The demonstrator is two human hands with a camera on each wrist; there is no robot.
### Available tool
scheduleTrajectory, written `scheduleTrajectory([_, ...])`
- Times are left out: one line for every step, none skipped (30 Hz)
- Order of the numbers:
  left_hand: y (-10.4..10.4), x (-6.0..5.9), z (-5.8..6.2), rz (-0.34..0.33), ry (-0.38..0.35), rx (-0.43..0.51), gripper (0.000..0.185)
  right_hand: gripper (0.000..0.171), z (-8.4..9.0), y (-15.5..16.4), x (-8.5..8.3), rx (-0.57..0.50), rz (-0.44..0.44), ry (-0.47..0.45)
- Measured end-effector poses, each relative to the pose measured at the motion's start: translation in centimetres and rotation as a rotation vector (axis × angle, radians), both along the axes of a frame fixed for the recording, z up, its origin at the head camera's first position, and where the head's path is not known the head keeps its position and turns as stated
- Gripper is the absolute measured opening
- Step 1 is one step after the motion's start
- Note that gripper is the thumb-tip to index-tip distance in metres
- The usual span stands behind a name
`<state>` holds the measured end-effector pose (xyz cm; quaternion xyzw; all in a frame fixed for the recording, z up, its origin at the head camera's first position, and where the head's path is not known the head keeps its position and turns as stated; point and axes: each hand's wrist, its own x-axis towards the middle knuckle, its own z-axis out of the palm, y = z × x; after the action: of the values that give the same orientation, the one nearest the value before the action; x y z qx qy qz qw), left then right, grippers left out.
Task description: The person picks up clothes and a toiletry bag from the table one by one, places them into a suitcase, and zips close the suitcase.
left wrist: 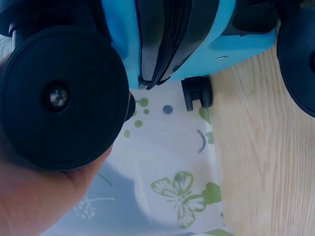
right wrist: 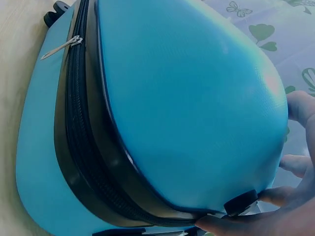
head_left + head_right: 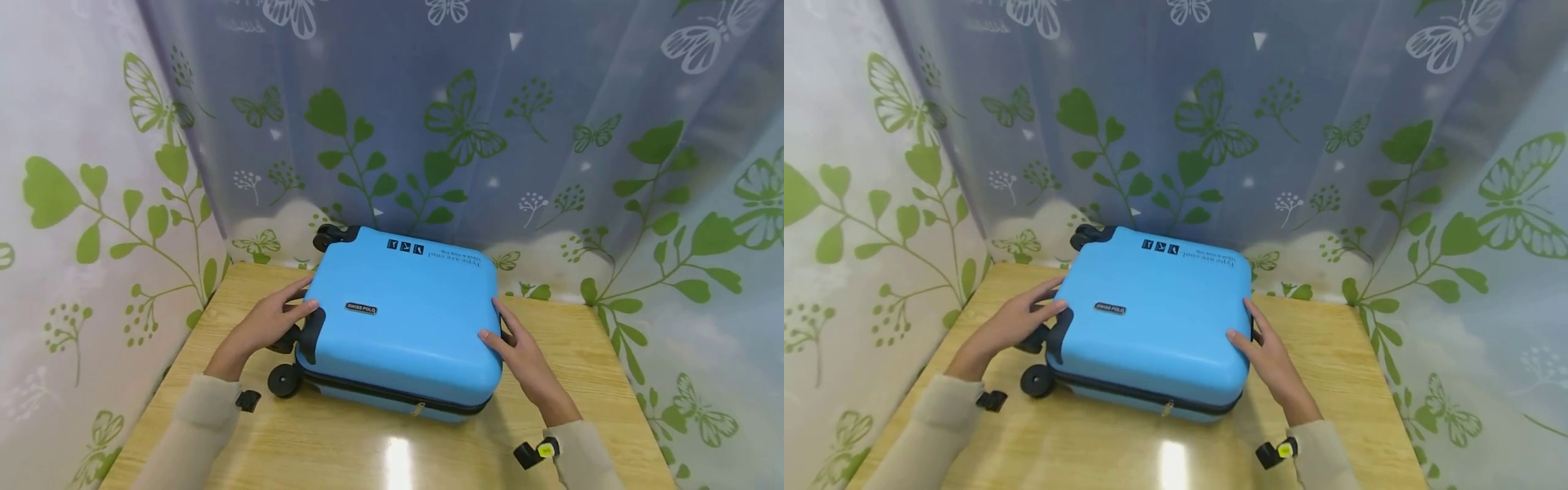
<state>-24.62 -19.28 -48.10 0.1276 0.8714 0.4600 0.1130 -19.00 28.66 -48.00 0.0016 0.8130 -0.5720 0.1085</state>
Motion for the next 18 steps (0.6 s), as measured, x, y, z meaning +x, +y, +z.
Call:
scheduleTrajectory([0.1, 0.0, 0.0, 0.006, 0.000, -0.005, 0.075, 0.082, 0.0, 0.1, -0.3, -0.003, 0.001, 0.000])
scheduleTrajectory([0.2, 0.0, -0.1, 0.011, -0.003, -0.009, 0.076, 0.082, 0.0, 0.1, -0.5, -0.006, 0.004, 0.002])
scheduleTrajectory([0.2, 0.0, -0.1, 0.018, -0.005, -0.012, 0.076, 0.081, 0.0, 0.1, -0.8, -0.009, 0.006, 0.004])
scheduleTrajectory([0.3, 0.0, -0.1, 0.023, -0.008, -0.012, 0.077, 0.081, 0.0, 0.1, -1.1, -0.011, 0.011, 0.007])
scheduleTrajectory([0.3, 0.0, -0.1, 0.028, -0.010, -0.014, 0.077, 0.081, 0.0, 0.1, -1.4, -0.013, 0.015, 0.011])
scheduleTrajectory([0.4, 0.1, 0.0, 0.033, -0.011, -0.015, 0.078, 0.081, 0.0, 0.2, -1.7, -0.012, 0.019, 0.013])
scheduleTrajectory([0.4, 0.1, 0.0, 0.038, -0.011, -0.016, 0.079, 0.081, 0.0, 0.2, -2.0, -0.011, 0.022, 0.015])
scheduleTrajectory([0.5, 0.1, 0.0, 0.042, -0.010, -0.019, 0.079, 0.081, 0.1, 0.2, -2.2, -0.013, 0.027, 0.016])
scheduleTrajectory([0.6, 0.1, 0.1, 0.046, -0.010, -0.018, 0.079, 0.080, 0.1, 0.3, -2.4, -0.015, 0.030, 0.016])
scheduleTrajectory([0.7, 0.2, 0.1, 0.049, -0.007, -0.018, 0.079, 0.080, 0.1, 0.3, -2.6, -0.014, 0.033, 0.015])
scheduleTrajectory([0.7, 0.2, 0.1, 0.052, -0.005, -0.017, 0.079, 0.080, 0.2, 0.4, -2.7, -0.011, 0.034, 0.013])
scheduleTrajectory([0.9, 0.2, 0.1, 0.052, 0.003, -0.016, 0.079, 0.081, 0.2, 0.4, -2.8, -0.004, 0.035, 0.013])
scheduleTrajectory([1.0, 0.3, 0.1, 0.051, 0.012, -0.016, 0.079, 0.081, 0.2, 0.4, -2.7, 0.007, 0.035, 0.017])
scheduleTrajectory([1.1, 0.3, 0.1, 0.050, 0.023, -0.015, 0.078, 0.080, 0.2, 0.4, -2.6, 0.022, 0.035, 0.026])
scheduleTrajectory([1.2, 0.4, 0.1, 0.051, 0.036, -0.016, 0.078, 0.079, 0.3, 0.3, -2.5, 0.046, 0.037, 0.044])
scheduleTrajectory([1.3, 0.4, 0.1, 0.052, 0.050, -0.017, 0.077, 0.078, 0.3, 0.3, -2.3, 0.077, 0.039, 0.069])
scheduleTrajectory([1.4, 0.5, 0.1, 0.054, 0.064, -0.016, 0.076, 0.076, 0.4, 0.3, -2.0, 0.114, 0.044, 0.102])
scheduleTrajectory([1.5, 0.5, 0.1, 0.055, 0.081, -0.019, 0.075, 0.073, 0.5, 0.2, -1.7, 0.151, 0.050, 0.136])
